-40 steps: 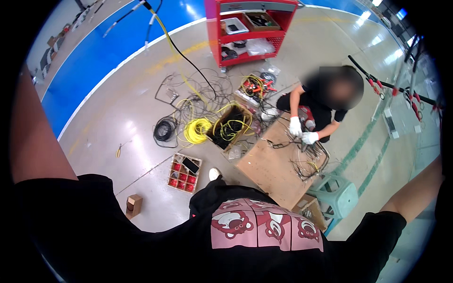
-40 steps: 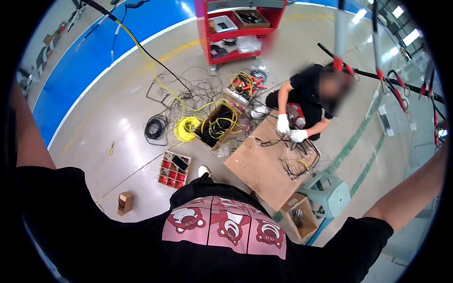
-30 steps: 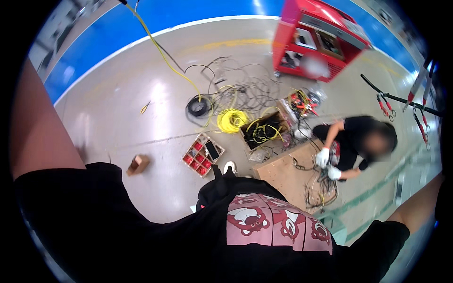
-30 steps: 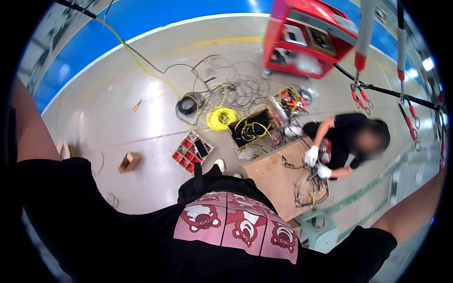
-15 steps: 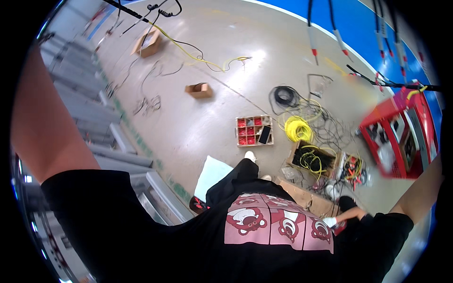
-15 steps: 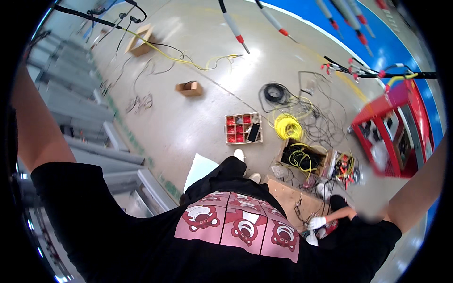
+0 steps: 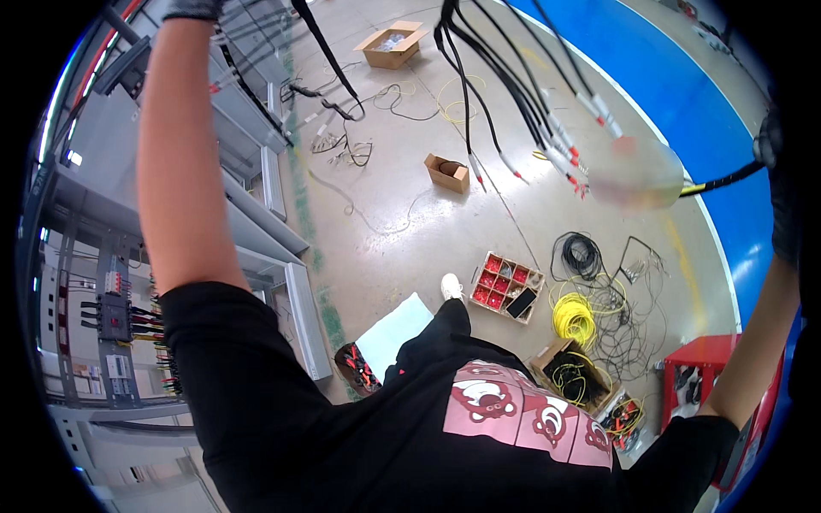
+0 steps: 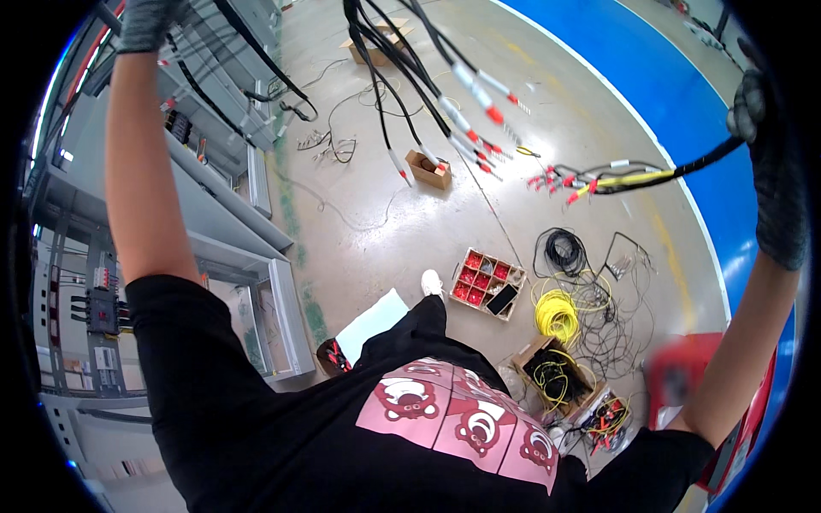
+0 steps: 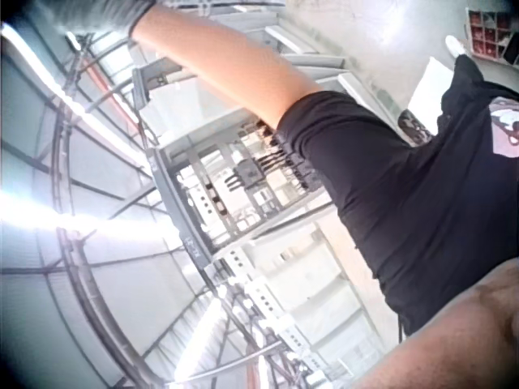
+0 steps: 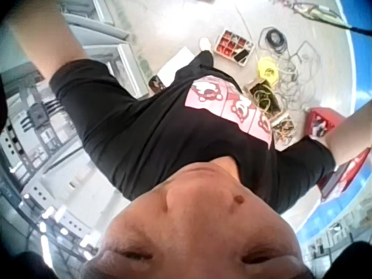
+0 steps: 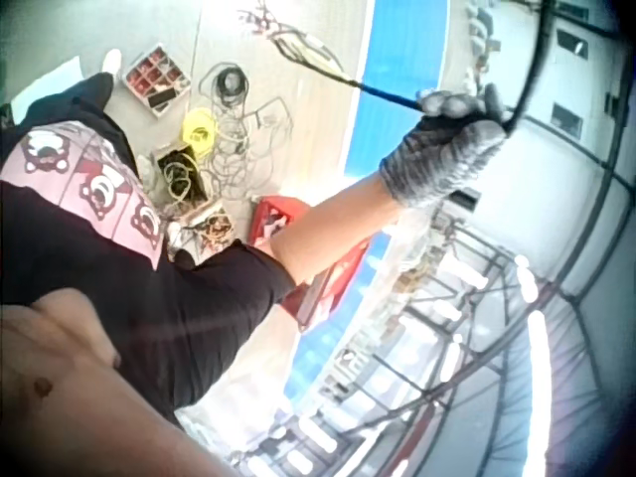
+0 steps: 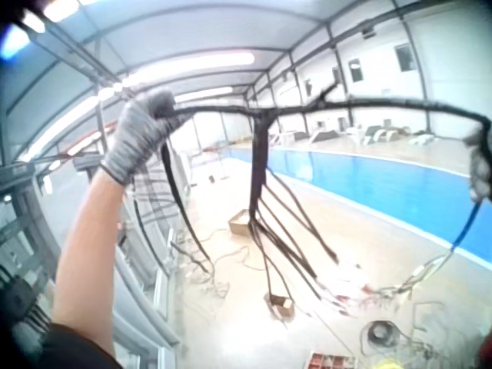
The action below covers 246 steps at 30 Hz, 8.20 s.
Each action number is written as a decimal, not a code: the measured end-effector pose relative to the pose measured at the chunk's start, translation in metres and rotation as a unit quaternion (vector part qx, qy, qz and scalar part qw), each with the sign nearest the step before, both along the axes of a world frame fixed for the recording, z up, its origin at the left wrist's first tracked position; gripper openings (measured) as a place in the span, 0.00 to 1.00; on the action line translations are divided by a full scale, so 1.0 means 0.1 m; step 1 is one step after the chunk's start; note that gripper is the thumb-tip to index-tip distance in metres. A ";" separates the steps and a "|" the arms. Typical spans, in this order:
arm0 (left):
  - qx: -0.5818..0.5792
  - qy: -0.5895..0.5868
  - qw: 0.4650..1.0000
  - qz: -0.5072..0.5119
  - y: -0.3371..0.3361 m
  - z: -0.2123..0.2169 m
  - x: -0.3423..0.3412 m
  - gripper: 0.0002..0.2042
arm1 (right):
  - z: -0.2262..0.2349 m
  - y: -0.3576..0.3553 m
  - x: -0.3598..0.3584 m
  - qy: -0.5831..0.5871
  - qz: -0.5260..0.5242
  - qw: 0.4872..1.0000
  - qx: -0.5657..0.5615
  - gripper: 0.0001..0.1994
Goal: The person sits on the floor and uses pliers to strip and crimp wires on a cardboard work surface. They then stand, gather the prepared wiring harness, and install it into an open electrical cabinet.
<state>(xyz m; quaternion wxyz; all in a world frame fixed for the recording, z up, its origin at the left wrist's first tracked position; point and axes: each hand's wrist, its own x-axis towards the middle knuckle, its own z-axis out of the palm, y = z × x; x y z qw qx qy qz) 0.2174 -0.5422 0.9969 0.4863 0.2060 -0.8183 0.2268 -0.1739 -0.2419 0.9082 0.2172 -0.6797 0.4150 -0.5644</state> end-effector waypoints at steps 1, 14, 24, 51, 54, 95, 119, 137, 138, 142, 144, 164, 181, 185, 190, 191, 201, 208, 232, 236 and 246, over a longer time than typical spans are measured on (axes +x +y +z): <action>-0.001 0.017 0.999 0.038 0.11 -0.08 0.15 0.13 | -0.07 -0.19 -0.08 -0.021 0.031 0.999 0.016 0.26; 0.281 -0.039 0.952 0.113 -1.62 -1.75 1.16 0.17 | -1.01 -2.35 0.84 0.060 -0.153 0.985 0.047 0.23; 0.299 -0.035 0.898 0.322 -1.79 -2.15 2.04 0.15 | -1.78 -3.99 1.60 -0.132 -0.049 0.977 0.162 0.27; 0.086 -0.069 0.779 0.617 -4.69 -1.64 2.42 0.11 | -2.27 -9.24 2.14 -0.212 0.314 0.905 0.195 0.16; 0.054 -0.126 0.810 0.571 -5.50 -1.62 2.65 0.12 | -2.40 -9.74 2.33 -0.227 0.262 0.914 0.212 0.19; 0.059 -0.108 0.798 0.589 -14.56 -1.41 3.55 0.14 | -2.20 -18.99 3.49 -0.133 0.172 0.967 0.129 0.10; 0.147 -0.098 0.827 0.534 -20.74 -1.73 4.07 0.15 | -2.43 -25.18 4.08 -0.169 0.113 0.973 0.105 0.08; 0.205 -0.092 0.865 0.449 -25.56 -2.03 3.39 0.11 | -2.43 -28.95 3.28 -0.174 -0.041 0.983 0.039 0.10; 0.209 -0.089 0.873 0.433 -25.91 -2.10 3.33 0.11 | -2.40 -29.16 3.23 -0.166 -0.066 0.984 0.019 0.11; 0.247 -0.105 0.877 0.399 -27.30 -2.39 3.21 0.10 | -2.46 -30.12 3.07 -0.135 -0.112 0.984 -0.002 0.11; 0.248 -0.128 0.882 0.379 -28.05 -2.51 3.17 0.11 | -2.35 -30.65 2.96 -0.090 -0.132 0.987 -0.011 0.10; 0.315 -0.126 0.844 0.416 -31.90 -2.67 2.60 0.08 | -2.45 -35.31 2.32 -0.079 -0.029 0.996 0.028 0.10; 0.306 -0.051 0.822 0.478 -35.15 -2.54 2.71 0.09 | -2.12 -39.28 2.66 -0.116 0.053 0.992 0.016 0.09; 0.317 -0.079 0.836 0.441 -36.31 -2.48 2.92 0.10 | -1.89 -40.17 2.84 -0.072 0.011 0.997 -0.039 0.09; 0.308 -0.056 0.876 0.366 -37.61 -2.39 3.10 0.09 | -1.90 -41.19 2.91 -0.126 -0.025 0.992 -0.009 0.09; 0.308 -0.066 0.875 0.368 -37.82 -2.39 3.14 0.09 | -1.94 -41.41 2.95 -0.134 -0.030 0.991 -0.005 0.09; 0.318 -0.042 0.811 0.489 -39.57 -2.36 3.28 0.08 | -2.08 -44.27 3.53 -0.149 0.112 0.982 0.026 0.09; 0.252 0.044 0.771 0.583 -40.56 -2.14 3.44 0.07 | -1.78 -46.00 4.18 -0.130 0.239 0.962 0.008 0.09; 0.582 0.071 0.783 0.207 -46.43 -3.03 5.11 0.13 | -1.66 -50.78 5.92 0.001 0.104 0.988 -0.113 0.10; 0.613 0.197 0.748 0.159 -47.20 -3.16 5.12 0.18 | -1.62 -51.77 6.40 0.008 0.179 0.975 -0.132 0.11; 0.350 0.319 0.754 0.455 -48.50 -3.04 5.72 0.14 | -1.55 -53.95 8.02 -0.034 0.495 0.868 0.024 0.23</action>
